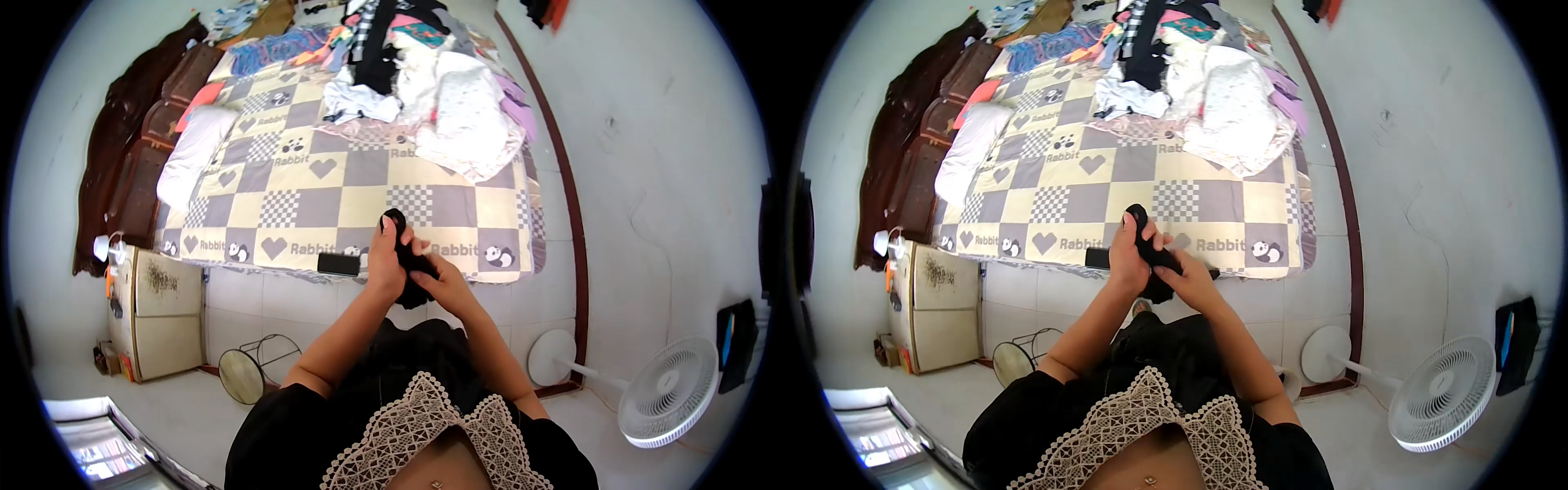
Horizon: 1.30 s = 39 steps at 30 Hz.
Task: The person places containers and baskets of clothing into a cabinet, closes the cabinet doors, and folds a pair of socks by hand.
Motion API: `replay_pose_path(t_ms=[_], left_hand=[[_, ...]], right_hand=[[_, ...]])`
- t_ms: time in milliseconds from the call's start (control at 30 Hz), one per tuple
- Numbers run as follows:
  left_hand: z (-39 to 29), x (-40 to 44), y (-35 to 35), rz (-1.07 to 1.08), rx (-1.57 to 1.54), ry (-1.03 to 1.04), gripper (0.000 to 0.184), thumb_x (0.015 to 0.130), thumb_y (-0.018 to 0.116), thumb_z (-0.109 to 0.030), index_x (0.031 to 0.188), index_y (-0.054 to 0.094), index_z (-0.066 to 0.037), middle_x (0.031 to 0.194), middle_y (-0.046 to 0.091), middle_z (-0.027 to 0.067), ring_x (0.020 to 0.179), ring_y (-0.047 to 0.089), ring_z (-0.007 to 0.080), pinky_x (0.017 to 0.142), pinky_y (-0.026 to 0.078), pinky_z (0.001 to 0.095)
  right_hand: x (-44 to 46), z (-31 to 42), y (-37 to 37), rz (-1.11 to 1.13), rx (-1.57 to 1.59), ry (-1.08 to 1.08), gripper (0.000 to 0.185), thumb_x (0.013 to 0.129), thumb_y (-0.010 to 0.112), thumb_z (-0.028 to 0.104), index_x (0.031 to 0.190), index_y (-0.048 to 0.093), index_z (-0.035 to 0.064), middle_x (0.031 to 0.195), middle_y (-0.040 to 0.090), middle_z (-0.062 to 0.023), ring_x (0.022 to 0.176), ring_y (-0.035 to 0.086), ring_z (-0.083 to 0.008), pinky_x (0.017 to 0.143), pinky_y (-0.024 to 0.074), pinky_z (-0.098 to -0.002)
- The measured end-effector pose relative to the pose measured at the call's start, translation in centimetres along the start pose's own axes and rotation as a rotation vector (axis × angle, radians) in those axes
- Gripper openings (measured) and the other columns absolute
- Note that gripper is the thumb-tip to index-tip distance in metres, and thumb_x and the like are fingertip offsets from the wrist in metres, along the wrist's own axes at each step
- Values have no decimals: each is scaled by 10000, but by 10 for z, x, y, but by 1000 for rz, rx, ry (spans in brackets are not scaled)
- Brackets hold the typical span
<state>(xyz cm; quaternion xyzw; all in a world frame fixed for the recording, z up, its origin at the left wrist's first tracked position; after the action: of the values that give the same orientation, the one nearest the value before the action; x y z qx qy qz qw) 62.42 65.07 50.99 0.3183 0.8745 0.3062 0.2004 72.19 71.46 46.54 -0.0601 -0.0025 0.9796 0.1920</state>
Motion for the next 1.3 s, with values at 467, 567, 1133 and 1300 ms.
replay_pose_path(t_ms=[467,567,1133,1300], left_hand=[[-37,6,-77,-121,1225,560,267,946,439,-192,1035,565,25,744,501,36,607,479,151,556,391,291],[-22,-3,-86,177,1451,265,282,939,448,-199,1002,584,40,710,511,60,668,510,153,601,403,307],[-30,-35,-59,-264,1171,461,147,778,665,-97,747,594,29,789,538,95,726,510,251,640,415,314],[-24,-39,-49,-286,1401,602,146,804,638,-81,768,571,44,796,532,102,761,499,273,670,417,335]], right_hand=[[30,20,42,218,-396,-31,239,773,613,51,1000,545,24,803,629,-67,671,580,-155,628,463,-285],[39,42,28,142,-394,-194,183,758,658,54,926,594,19,801,614,-79,696,568,-164,659,452,-271],[28,-13,54,-48,5,37,225,956,419,180,819,523,36,581,450,19,488,400,-55,439,317,-221],[21,-17,40,-61,-202,17,207,926,451,160,815,532,6,586,495,-20,507,446,-97,467,345,-259]])
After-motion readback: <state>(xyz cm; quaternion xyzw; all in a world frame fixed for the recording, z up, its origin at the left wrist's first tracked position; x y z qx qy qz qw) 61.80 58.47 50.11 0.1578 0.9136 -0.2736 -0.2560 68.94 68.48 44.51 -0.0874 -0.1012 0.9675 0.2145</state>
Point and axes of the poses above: each hand's wrist, its own x-axis towards the middle knuckle, its own y-axis out of the palm, z = x × y, the point moved 5 cm from there along x, towards the middle knuckle
